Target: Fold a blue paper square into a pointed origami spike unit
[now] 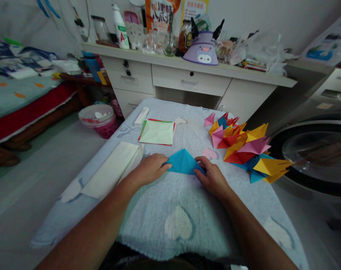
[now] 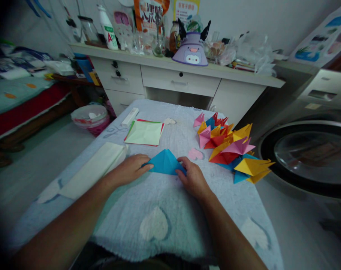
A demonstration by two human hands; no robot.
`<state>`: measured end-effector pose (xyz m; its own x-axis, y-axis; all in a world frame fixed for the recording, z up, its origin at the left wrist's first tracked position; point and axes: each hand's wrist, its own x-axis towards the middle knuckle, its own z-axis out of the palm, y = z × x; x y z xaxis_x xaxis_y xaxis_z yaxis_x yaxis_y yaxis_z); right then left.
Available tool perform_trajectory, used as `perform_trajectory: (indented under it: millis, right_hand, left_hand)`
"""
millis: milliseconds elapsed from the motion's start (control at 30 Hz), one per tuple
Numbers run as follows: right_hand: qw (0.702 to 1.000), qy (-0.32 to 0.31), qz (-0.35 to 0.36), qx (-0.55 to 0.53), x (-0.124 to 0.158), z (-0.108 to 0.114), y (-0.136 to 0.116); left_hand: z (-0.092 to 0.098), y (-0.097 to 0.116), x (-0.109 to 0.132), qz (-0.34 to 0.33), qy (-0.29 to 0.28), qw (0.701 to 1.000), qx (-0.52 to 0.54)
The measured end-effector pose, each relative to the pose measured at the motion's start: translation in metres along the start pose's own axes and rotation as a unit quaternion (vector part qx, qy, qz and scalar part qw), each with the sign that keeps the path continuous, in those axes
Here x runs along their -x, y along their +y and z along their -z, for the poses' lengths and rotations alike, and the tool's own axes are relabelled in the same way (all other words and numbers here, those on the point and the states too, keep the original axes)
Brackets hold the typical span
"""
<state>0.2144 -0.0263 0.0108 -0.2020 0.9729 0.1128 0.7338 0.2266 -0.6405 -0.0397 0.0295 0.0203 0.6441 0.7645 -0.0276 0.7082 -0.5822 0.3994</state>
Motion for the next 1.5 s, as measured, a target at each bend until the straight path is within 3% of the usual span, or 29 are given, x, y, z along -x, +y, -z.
perform_trajectory:
  millis: [233,367,567,733,1067,1300,1500]
  right_hand:
    - [0.999,0.017,-0.017,0.034,-0.003,-0.004,0.0]
    - [0.999,0.016,-0.017,0.043,-0.003,-0.006,-0.001]
    - [0.999,0.028,-0.001,0.027,-0.003,-0.006,0.001]
    - [0.997,0.066,0.05,0.008,-0.003,-0.005,0.0]
    - [0.993,0.075,0.061,-0.073,0.001,0.001,-0.008]
    - [0.988,0.048,0.036,-0.143,-0.001,0.004,-0.015]
    - [0.977,0.043,0.002,-0.208,0.0,0.003,-0.013]
  left_hand:
    - [-0.009,0.002,-0.004,0.033,0.109,0.993,0.015]
    - [-0.009,0.005,-0.008,0.056,0.124,0.986,0.093]
    - [-0.008,0.005,-0.012,0.107,0.098,0.969,0.2]
    - [-0.01,0.003,-0.012,0.057,0.075,0.957,0.274]
    - [0.002,0.021,-0.005,-0.028,0.119,0.953,0.276]
    - [-0.007,0.019,-0.003,0.005,0.089,0.937,0.339]
    - [-0.001,0.018,-0.003,0.009,0.012,0.971,0.24]
